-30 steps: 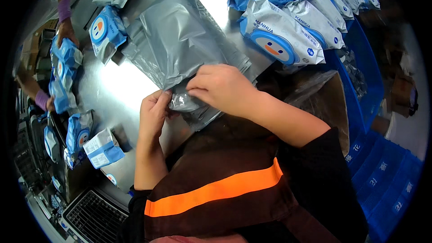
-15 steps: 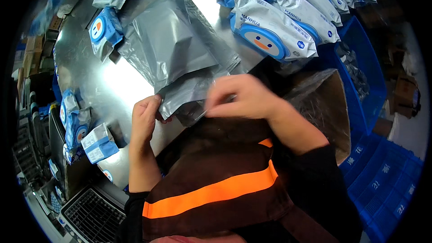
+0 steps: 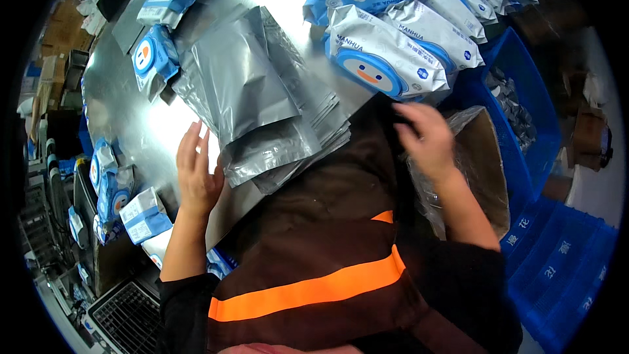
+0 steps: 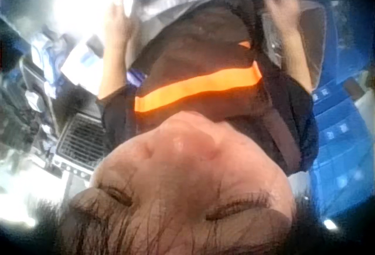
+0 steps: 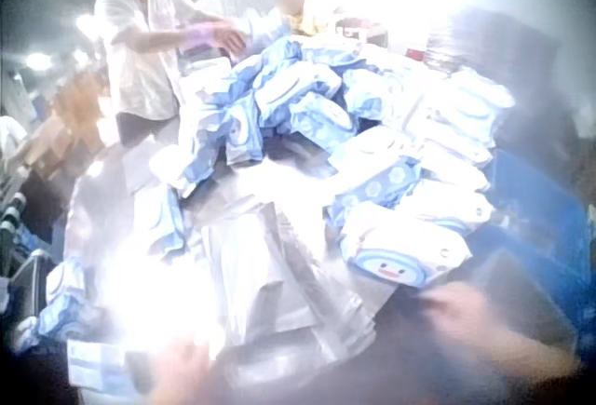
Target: The person places individual blue wipe packages into grey shipping bags, then stacks the bags on the table and occasionally moves wipes into a blue bin.
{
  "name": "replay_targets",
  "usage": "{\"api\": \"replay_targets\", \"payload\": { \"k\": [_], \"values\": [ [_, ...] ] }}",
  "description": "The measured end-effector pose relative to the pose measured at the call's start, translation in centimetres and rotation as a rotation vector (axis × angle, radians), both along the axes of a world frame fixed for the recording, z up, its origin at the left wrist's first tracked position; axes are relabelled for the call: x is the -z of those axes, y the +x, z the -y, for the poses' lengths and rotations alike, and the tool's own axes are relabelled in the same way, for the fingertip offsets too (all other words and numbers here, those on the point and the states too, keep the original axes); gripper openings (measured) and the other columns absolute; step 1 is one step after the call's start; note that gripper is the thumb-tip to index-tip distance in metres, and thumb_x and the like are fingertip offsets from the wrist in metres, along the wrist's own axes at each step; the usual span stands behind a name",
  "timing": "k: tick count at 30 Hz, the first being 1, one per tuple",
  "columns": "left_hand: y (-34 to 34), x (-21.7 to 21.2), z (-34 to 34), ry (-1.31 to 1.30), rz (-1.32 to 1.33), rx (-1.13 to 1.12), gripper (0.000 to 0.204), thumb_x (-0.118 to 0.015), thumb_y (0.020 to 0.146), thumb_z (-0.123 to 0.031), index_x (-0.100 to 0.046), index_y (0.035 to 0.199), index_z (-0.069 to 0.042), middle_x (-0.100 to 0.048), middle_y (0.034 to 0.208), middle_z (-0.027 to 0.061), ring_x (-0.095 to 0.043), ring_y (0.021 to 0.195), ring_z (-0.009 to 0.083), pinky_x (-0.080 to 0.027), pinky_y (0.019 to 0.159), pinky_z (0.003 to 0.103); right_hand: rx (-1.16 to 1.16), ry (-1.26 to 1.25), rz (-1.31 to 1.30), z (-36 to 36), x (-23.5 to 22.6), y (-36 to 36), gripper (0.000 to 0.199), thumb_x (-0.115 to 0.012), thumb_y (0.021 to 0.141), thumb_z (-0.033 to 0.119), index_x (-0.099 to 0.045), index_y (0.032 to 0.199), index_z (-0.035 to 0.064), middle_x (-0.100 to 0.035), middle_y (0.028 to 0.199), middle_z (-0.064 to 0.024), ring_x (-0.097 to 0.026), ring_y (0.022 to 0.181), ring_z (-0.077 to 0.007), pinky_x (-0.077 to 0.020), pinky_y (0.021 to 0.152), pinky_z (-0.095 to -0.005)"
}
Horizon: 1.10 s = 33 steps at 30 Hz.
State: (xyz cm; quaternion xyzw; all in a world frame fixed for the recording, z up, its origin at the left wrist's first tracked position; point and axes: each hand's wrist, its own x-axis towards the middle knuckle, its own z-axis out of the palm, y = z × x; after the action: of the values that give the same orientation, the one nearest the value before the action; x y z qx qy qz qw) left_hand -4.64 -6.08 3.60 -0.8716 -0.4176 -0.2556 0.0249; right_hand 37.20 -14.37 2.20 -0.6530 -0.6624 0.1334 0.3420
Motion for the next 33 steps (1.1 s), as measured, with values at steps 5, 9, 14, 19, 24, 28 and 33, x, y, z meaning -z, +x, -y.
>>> {"api": "replay_targets", "payload": {
  "k": [5, 9, 14, 19, 24, 28, 33],
  "values": [
    [-0.7, 0.3, -2.0, -0.066, -0.019, 0.44, 0.043, -0.058, 0.084, -0.012, -0.065, 0.125, -0.001, -0.06, 0.135, 0.0172, -0.06, 0.123, 0.0356, -0.049, 0.105, 0.048, -0.871, 0.511, 0.347, -10.7, -2.8, -8.0, 0.04, -0.076, 0.067, 0.002, -0.07, 0.106, 0.009, -0.069, 0.111, -0.01, -0.065, 0.108, -0.0279, -0.0559, 0.087, -0.0378],
    [0.2, 1.4, -2.6, -0.009, 0.126, 0.474, 0.045, -0.064, 0.073, -0.004, -0.068, 0.118, -0.001, -0.066, 0.123, 0.0147, -0.064, 0.115, 0.0333, -0.053, 0.1, 0.045, -0.921, 0.243, 0.111, -13.0, -0.9, -8.7, 0.021, -0.068, 0.075, 0.006, -0.067, 0.096, 0.0083, -0.069, 0.105, -0.0096, -0.068, 0.103, -0.0276, -0.0551, 0.092, -0.0375],
    [1.9, 2.4, -1.5, -0.447, 0.816, -0.004, 0.021, -0.05, 0.101, -0.007, -0.068, 0.101, 0.003, -0.069, 0.083, 0.0148, -0.065, 0.074, 0.0229, -0.05, 0.071, 0.03, -0.377, -0.154, -0.458, -11.7, 0.4, -10.1, 0.023, -0.053, 0.101, 0.02, -0.061, 0.088, 0.0029, -0.056, 0.077, -0.0067, -0.054, 0.069, -0.0141, -0.0519, 0.064, -0.0297],
    [3.8, 2.8, -4.4, -0.718, 0.897, -0.341, 0.025, -0.054, 0.1, -0.016, -0.06, 0.085, 0.002, -0.059, 0.069, 0.0094, -0.054, 0.065, 0.0189, -0.044, 0.064, 0.032, -0.04, -0.635, -0.746, -14.2, -1.4, -13.0, 0.034, -0.053, 0.1, 0.032, -0.059, 0.084, 0.0024, -0.055, 0.072, -0.0031, -0.057, 0.069, -0.0121, -0.0495, 0.059, -0.0272],
    [4.9, 2.9, -6.2, -0.658, 0.686, -0.433, 0.038, -0.063, 0.092, -0.014, -0.048, 0.123, 0.003, -0.062, 0.076, 0.0086, -0.061, 0.069, 0.0197, -0.048, 0.068, 0.032, -0.086, -0.493, -0.087, -16.1, -0.4, -14.0, 0.032, -0.047, 0.101, 0.031, -0.06, 0.102, 0.0016, -0.067, 0.084, -0.0218, -0.066, 0.078, -0.0351, -0.0532, 0.074, -0.0425],
    [4.4, 3.1, -6.7, -0.687, 0.594, -0.458, 0.039, -0.062, 0.092, -0.015, -0.051, 0.125, 0.003, -0.064, 0.084, 0.0129, -0.064, 0.077, 0.0258, -0.05, 0.075, 0.037, -0.067, -0.307, 0.21, -15.9, -2.9, -16.3, 0.029, -0.046, 0.102, 0.028, -0.054, 0.115, 0.0042, -0.064, 0.115, -0.0261, -0.062, 0.099, -0.0463, -0.0502, 0.083, -0.0526],
    [1.3, 8.7, -8.4, -0.607, 0.736, -0.326, 0.038, -0.064, 0.088, -0.015, -0.058, 0.122, 0.002, -0.066, 0.091, 0.0173, -0.065, 0.082, 0.0313, -0.051, 0.079, 0.041, -0.259, -0.375, -0.871, -15.2, 0.1, -19.7, 0.072, -0.06, 0.097, 0.049, -0.04, 0.147, 0.0008, -0.056, 0.137, -0.0214, -0.058, 0.123, -0.0298, -0.0453, 0.102, -0.0403]
  ]
}}
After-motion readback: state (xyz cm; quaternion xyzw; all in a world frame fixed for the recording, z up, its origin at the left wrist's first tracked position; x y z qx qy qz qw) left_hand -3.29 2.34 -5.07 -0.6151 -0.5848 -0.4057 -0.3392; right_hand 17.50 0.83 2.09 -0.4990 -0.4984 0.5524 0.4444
